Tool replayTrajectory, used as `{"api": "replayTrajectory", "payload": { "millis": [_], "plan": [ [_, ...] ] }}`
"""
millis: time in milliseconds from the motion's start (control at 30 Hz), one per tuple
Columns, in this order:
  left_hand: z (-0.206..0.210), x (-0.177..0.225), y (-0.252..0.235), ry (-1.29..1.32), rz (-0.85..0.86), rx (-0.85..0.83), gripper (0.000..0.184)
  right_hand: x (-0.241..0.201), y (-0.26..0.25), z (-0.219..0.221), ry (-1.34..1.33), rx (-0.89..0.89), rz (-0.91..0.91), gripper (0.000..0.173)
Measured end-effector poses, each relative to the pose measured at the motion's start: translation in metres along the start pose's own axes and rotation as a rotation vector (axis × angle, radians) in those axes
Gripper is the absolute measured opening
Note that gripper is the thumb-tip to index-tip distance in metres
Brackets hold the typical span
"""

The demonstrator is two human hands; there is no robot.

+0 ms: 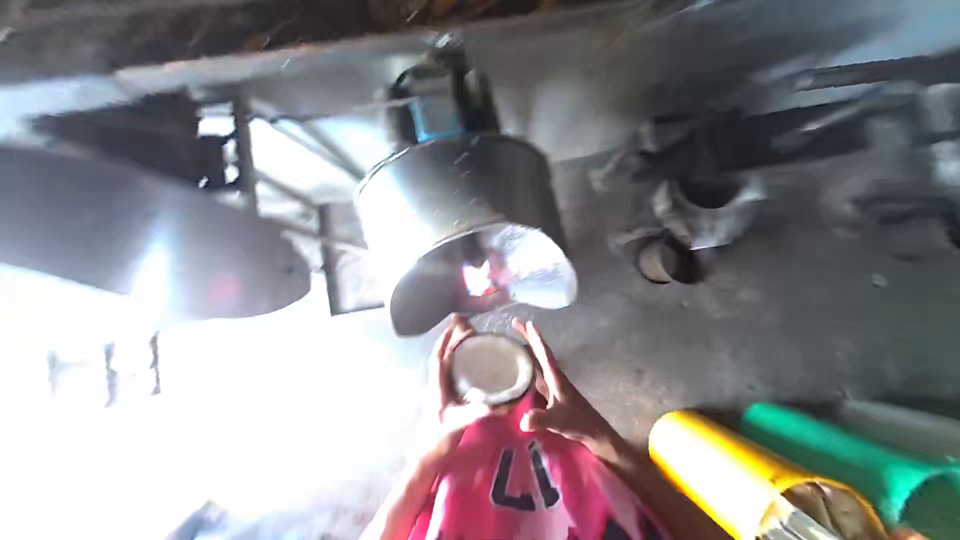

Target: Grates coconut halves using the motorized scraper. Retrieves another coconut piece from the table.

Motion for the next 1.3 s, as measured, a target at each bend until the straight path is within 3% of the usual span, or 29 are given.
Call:
{"api": "replayTrajectory", "payload": {
  "millis": [100, 233, 300, 400, 500, 567, 633, 767, 933, 1067, 1133, 1233, 1300],
  "plan": [
    [0.002, -0.018, -0.010, 0.047, -0.019, 0.073, 0.125, 0.022, -0.012, 0.005, 0.124, 0.181, -0.046, 0.127],
    [-0.008, -0.053, -0.036, -0.001, -0.109, 0.202, 0.124, 0.068, -0.025, 0.002, -0.005, 0.317, 0.120, 0.136],
    [-0.011, -0.077, -0.061, 0.001, -0.239, 0.291, 0.117, 0.108, -0.034, -0.003, -0.123, 0.390, 0.221, 0.121],
    [-0.021, -0.095, -0.105, -0.082, -0.403, 0.411, 0.102, 0.155, -0.063, -0.006, -0.292, 0.521, 0.365, 0.080],
    [-0.022, -0.069, -0.141, -0.254, -0.473, 0.441, 0.089, 0.155, -0.104, -0.008, -0.447, 0.582, 0.370, 0.061],
    [-0.011, -0.044, -0.162, -0.490, -0.432, 0.500, 0.070, 0.143, -0.126, -0.016, -0.509, 0.617, 0.376, 0.046],
    [0.004, -0.031, -0.177, -0.757, -0.464, 0.532, 0.067, 0.151, -0.133, -0.025, -0.559, 0.656, 0.387, 0.033],
    [0.010, -0.032, -0.188, -1.035, -0.635, 0.586, 0.077, 0.166, -0.134, -0.021, -0.744, 0.614, 0.340, 0.051],
    [0.010, -0.039, -0.191, -1.075, -0.571, 0.610, 0.078, 0.170, -0.135, -0.022, -0.749, 0.590, 0.351, 0.050],
    [0.004, -0.047, -0.194, -0.985, -0.526, 0.561, 0.077, 0.170, -0.133, -0.029, -0.646, 0.647, 0.327, 0.040],
    [-0.004, -0.058, -0.195, -0.786, -0.495, 0.546, 0.075, 0.163, -0.132, -0.035, -0.480, 0.709, 0.419, 0.032],
    [-0.012, -0.081, -0.201, -0.311, -0.356, 0.482, 0.052, 0.160, -0.123, -0.041, -0.491, 0.703, 0.500, 0.062],
    [-0.013, -0.082, -0.210, 0.003, -0.231, 0.396, 0.035, 0.166, -0.128, -0.040, -0.573, 0.706, 0.487, 0.068]
  ]
}}
Point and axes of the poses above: each hand's wrist, its own y-axis away from the middle knuckle, its own z-axis out of the palm, x = y × z, the point moved 8 cm from there along -y, towards the middle knuckle, and after that the axes turned 14 degrees about -z, right-handed, at the moved point
